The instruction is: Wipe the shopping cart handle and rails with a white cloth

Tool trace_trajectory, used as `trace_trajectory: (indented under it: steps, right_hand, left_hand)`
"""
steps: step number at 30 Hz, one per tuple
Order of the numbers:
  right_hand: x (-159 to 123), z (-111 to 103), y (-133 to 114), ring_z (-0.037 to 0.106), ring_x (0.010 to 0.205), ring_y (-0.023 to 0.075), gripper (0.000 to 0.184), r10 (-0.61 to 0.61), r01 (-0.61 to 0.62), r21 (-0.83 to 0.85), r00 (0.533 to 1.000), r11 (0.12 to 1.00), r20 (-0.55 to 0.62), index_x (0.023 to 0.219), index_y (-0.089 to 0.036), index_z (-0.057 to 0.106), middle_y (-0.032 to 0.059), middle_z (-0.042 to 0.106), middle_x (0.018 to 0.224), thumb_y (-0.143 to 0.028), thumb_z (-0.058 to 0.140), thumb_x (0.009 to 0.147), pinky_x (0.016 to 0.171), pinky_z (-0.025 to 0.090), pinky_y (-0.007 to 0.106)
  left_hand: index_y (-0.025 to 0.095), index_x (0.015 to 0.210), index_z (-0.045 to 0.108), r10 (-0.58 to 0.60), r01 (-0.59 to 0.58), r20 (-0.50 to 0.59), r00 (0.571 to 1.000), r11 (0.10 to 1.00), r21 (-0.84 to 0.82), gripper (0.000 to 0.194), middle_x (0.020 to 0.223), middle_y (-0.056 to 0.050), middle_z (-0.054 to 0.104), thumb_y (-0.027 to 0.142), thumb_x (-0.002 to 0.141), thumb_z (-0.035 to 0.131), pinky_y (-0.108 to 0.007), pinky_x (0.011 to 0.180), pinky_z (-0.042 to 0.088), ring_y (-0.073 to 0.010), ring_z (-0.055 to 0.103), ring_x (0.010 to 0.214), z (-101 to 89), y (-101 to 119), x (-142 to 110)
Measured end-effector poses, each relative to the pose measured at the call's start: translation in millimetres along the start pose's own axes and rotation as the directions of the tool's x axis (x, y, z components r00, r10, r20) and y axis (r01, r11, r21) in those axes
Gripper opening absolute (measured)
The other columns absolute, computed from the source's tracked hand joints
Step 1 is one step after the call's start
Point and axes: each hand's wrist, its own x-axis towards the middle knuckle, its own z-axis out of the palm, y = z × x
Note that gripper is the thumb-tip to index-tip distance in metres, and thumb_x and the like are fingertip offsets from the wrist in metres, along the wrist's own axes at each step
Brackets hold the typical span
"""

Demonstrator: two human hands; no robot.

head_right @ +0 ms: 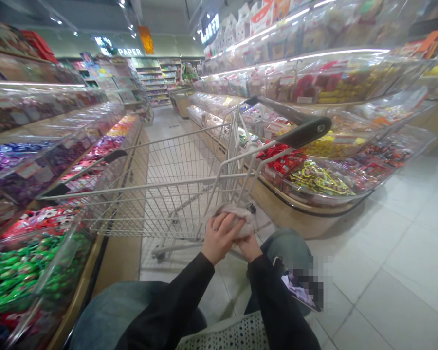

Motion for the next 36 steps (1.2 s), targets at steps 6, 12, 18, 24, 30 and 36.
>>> trace_trajectory:
  steps: [6, 12, 18, 24, 30, 36]
  right_hand:
    - [-14.4, -15.0, 15.5, 0.078, 0.116, 0.0298, 0.07, 0.118, -0.133, 0.192, 0.989, 0.972, 0.086, 0.135, -0.023, 0.072, 0.01, 0.082, 0.126, -0.024, 0.062, 0.066, 0.093, 0.067, 0.044]
    - [13.0, -22.6, -13.6, 0.062, 0.145, 0.0356, 0.066, 0.146, -0.136, 0.232, 0.989, 0.963, -0.023, 0.137, -0.025, 0.071, 0.0138, 0.069, 0.151, -0.027, 0.07, 0.072, 0.118, 0.052, 0.06]
    - [33.7, -21.4, -70.2, 0.067, 0.14, 0.0294, 0.049, 0.044, -0.022, 0.213, 0.994, 0.977, -0.098, 0.137, -0.021, 0.071, 0.0139, 0.072, 0.148, -0.043, 0.067, 0.093, 0.124, 0.05, 0.051]
    - [43.1, -16.4, -82.1, 0.082, 0.106, 0.0279, 0.04, -0.009, 0.025, 0.076, 0.98, 0.997, -0.201, 0.117, -0.018, 0.077, 0.0142, 0.084, 0.116, -0.05, 0.07, 0.094, 0.104, 0.065, 0.046]
    - [46.4, -15.0, -86.9, 0.082, 0.09, 0.0268, 0.038, -0.096, 0.071, -0.098, 0.957, 0.993, -0.275, 0.12, -0.019, 0.081, 0.0108, 0.086, 0.1, -0.043, 0.062, 0.097, 0.097, 0.065, 0.044]
    - [43.6, -15.4, -86.8, 0.081, 0.09, 0.0256, 0.041, -0.118, 0.059, -0.187, 0.938, 0.981, -0.324, 0.124, -0.018, 0.08, 0.0108, 0.085, 0.098, -0.041, 0.059, 0.098, 0.097, 0.064, 0.041]
  left_hand:
    - [0.027, 0.132, 0.075, -0.134, 0.137, 0.108, 0.985, 0.99, -0.025, 0.054, 0.133, -0.013, 0.069, 0.003, 0.086, 0.059, -0.042, 0.095, 0.048, -0.0285, 0.06, 0.121, 25.0, -0.4, -79.8]
    - [0.027, 0.142, 0.069, -0.079, 0.082, 0.12, 0.99, 0.996, -0.025, 0.06, 0.137, -0.013, 0.068, 0.005, 0.087, 0.061, -0.043, 0.1, 0.047, -0.0292, 0.059, 0.128, 17.4, -4.5, -69.2]
    - [0.028, 0.144, 0.066, -0.104, 0.102, -0.042, 0.994, 0.994, -0.044, 0.056, 0.138, -0.015, 0.068, 0.006, 0.093, 0.06, -0.046, 0.104, 0.046, -0.0298, 0.057, 0.133, 20.8, -3.3, -27.7]
    - [0.031, 0.141, 0.07, -0.099, 0.107, 0.241, 0.965, 0.994, -0.019, 0.06, 0.137, -0.013, 0.069, 0.005, 0.086, 0.064, -0.043, 0.097, 0.047, -0.0297, 0.058, 0.126, 41.1, -5.6, -91.3]
    - [0.031, 0.129, 0.078, -0.198, 0.205, 0.324, 0.925, 0.979, 0.013, 0.069, 0.125, -0.01, 0.072, -0.001, 0.069, 0.062, -0.04, 0.09, 0.051, -0.028, 0.063, 0.114, 31.3, -10.8, -157.9]
    - [0.026, 0.153, 0.061, -0.26, 0.262, 0.155, 0.953, 0.965, 0.007, 0.079, 0.141, -0.016, 0.063, 0.002, 0.078, 0.059, -0.048, 0.109, 0.051, -0.0321, 0.059, 0.132, -5.3, -37.3, -124.8]
